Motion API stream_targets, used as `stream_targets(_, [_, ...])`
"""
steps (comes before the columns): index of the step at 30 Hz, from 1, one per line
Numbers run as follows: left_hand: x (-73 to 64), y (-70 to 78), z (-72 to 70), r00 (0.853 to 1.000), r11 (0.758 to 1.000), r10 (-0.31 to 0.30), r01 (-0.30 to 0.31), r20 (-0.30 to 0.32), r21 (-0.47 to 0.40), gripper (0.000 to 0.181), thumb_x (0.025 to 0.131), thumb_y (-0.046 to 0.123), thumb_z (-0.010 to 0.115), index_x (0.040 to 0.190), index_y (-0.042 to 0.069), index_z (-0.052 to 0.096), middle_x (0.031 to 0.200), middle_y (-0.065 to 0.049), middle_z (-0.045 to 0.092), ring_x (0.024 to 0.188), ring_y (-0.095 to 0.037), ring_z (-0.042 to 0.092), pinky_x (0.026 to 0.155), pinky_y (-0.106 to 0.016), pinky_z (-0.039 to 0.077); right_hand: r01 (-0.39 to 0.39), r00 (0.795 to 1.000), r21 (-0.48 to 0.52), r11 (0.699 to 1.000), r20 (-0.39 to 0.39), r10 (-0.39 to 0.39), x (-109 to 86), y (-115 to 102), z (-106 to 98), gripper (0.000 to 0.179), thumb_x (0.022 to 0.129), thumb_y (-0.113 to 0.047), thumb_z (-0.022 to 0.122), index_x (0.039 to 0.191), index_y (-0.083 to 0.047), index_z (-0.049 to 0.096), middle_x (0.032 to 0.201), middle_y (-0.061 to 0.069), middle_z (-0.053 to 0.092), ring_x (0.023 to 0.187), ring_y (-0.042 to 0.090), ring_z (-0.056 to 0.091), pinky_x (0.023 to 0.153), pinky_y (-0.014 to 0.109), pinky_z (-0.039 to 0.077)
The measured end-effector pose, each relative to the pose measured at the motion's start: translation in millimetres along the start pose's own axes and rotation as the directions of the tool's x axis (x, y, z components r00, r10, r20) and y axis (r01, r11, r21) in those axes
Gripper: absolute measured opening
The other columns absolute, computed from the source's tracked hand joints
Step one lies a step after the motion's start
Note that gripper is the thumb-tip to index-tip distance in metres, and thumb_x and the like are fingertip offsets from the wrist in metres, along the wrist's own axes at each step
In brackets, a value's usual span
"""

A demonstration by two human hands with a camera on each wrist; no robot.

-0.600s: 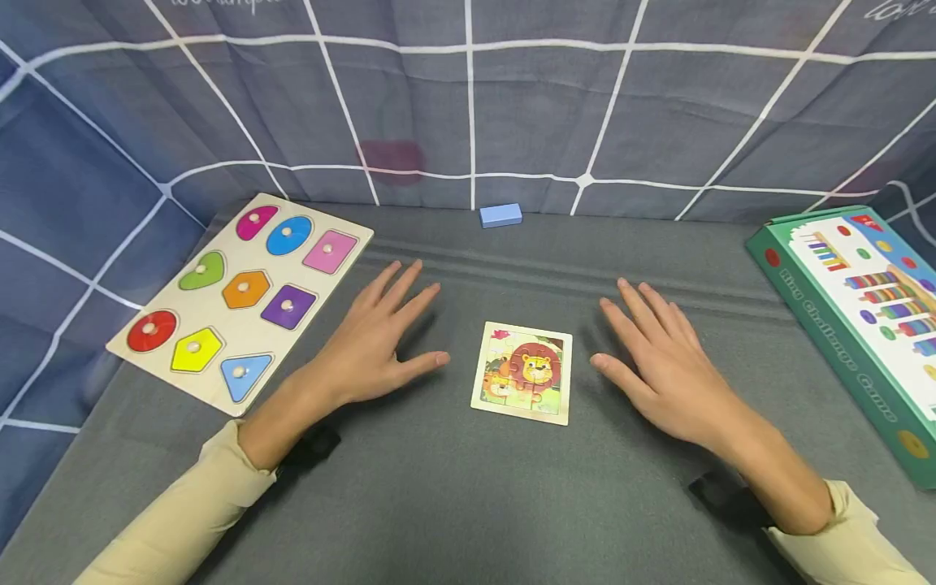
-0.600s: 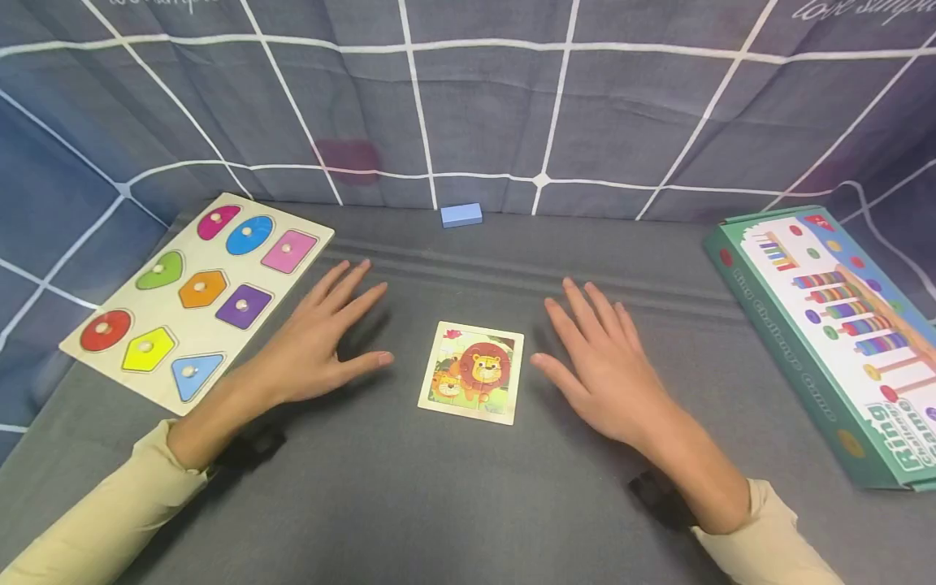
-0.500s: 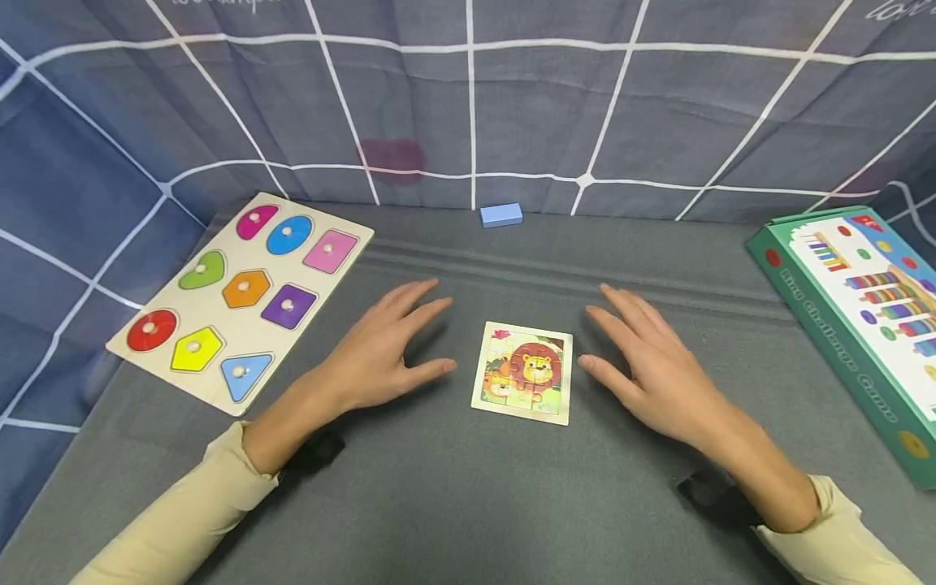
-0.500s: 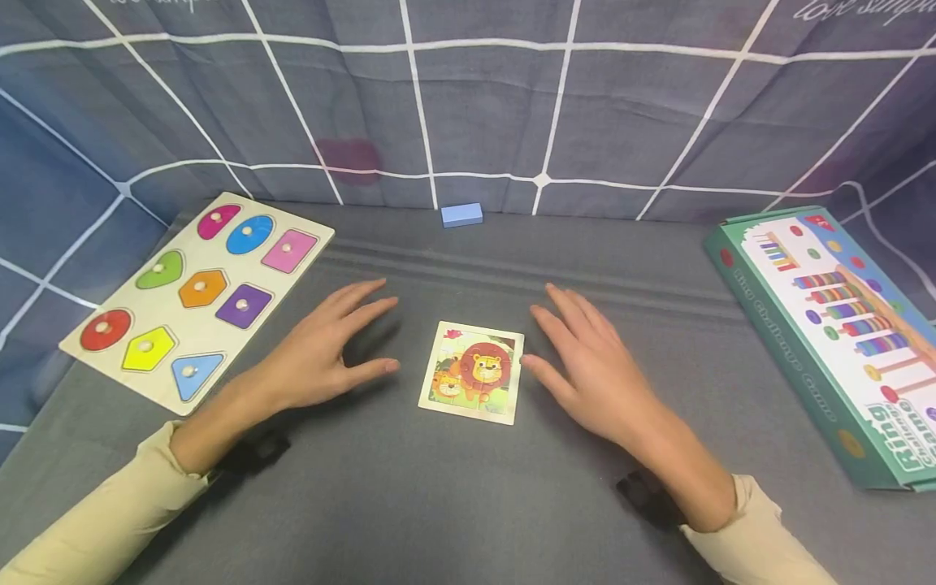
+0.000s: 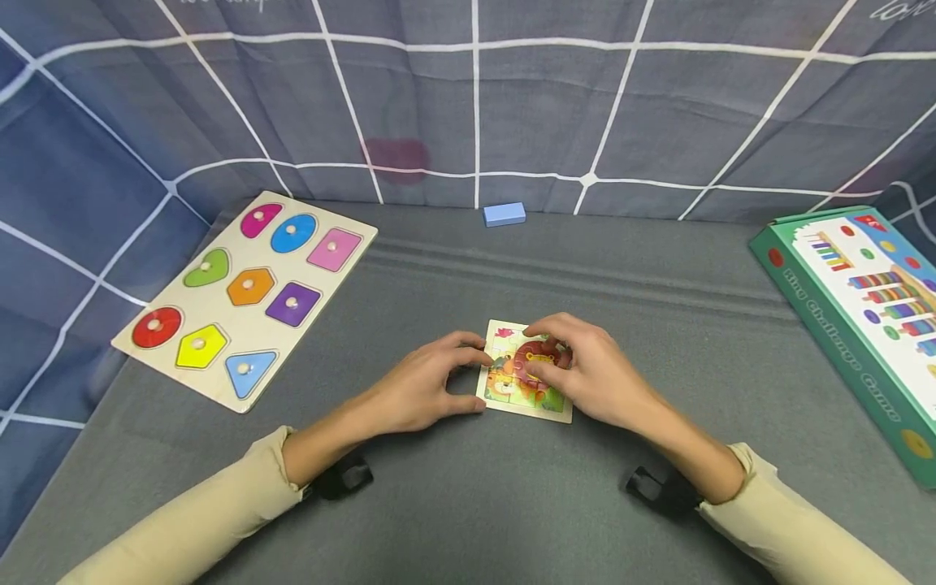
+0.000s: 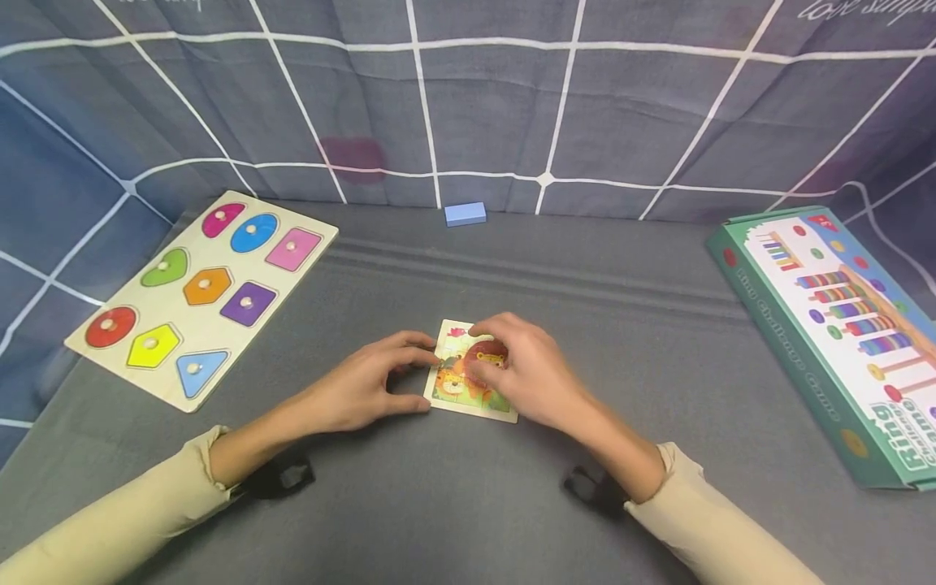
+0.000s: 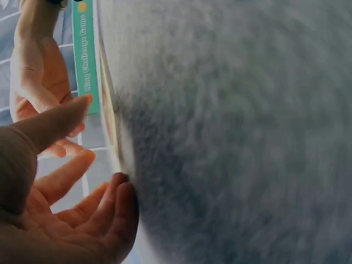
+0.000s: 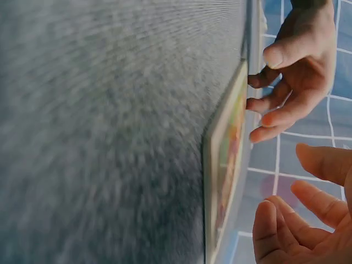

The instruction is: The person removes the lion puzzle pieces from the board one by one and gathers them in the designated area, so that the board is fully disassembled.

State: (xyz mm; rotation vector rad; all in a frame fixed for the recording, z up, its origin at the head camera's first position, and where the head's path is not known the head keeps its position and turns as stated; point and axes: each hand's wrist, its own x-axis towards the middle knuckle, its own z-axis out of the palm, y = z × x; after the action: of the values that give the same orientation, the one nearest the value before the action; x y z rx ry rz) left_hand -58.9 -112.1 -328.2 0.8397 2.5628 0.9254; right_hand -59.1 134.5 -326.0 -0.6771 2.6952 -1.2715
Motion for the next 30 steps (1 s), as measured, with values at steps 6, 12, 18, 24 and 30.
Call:
stream_targets(6, [7.3,-5.7,1.0,0.998,1.0,-0.017,0.016,0.06,0.023,0.044,0.084,0.02,0.081,0.124,0.01,0.066,0.145,-0.008,0.048,0.125,-0.025,0.05,0.101,-0.044,0.04,-0.029,0.999,0.002,1.0,0.043,0.029,12.1,2,9,0.032,0.086,-0.012,0.077,0.116,-0.003,0.069,0.103,0.005,0.065,0.087,0.018,0.059,0.074,0.036,0.046])
stream_targets(12, [8.7,-4.9,0.4,0.994,0.998,-0.037,0.031,0.099,0.056,0.046,0.085,0.021,0.08,0.127,0.01,0.065,0.151,-0.007,0.042,0.134,-0.031,0.042,0.108,-0.049,0.032,-0.065,0.994,-0.02,0.998,0.084,0.066,24.4,6,13,0.035,0.084,-0.011,0.078,0.116,-0.001,0.069,0.095,0.007,0.061,0.082,0.017,0.056,0.07,0.035,0.045])
stream_targets(18, [8.5,-5.4,-0.2,0.994,0.998,-0.02,0.014,0.108,0.06,0.046,0.085,0.021,0.08,0.127,0.009,0.065,0.151,-0.007,0.044,0.134,-0.029,0.043,0.109,-0.047,0.031,-0.089,0.984,-0.08,0.993,0.146,0.1,35.3,6,12,0.045,0.082,-0.017,0.08,0.121,0.001,0.067,0.092,0.008,0.056,0.079,0.019,0.051,0.068,0.034,0.041])
stream_targets(24, [9.7,-5.1,-0.4,0.992,0.997,-0.023,0.014,0.123,0.075,0.047,0.086,0.022,0.079,0.129,0.009,0.064,0.151,-0.008,0.043,0.132,-0.029,0.044,0.107,-0.046,0.033,-0.077,0.977,-0.139,0.987,0.188,0.103,39.8,5,11,0.047,0.083,-0.018,0.08,0.123,0.003,0.066,0.095,0.009,0.057,0.079,0.02,0.048,0.068,0.034,0.038])
stream_targets(30, [9.6,-5.0,-0.9,0.991,0.996,-0.024,0.012,0.129,0.089,0.052,0.086,0.023,0.079,0.132,0.007,0.061,0.151,-0.008,0.043,0.134,-0.028,0.043,0.108,-0.045,0.032,-0.1,0.966,-0.187,0.977,0.216,0.14,41.7,2,12,0.047,0.083,-0.015,0.079,0.126,0.0,0.065,0.102,0.01,0.056,0.083,0.022,0.05,0.072,0.035,0.04])
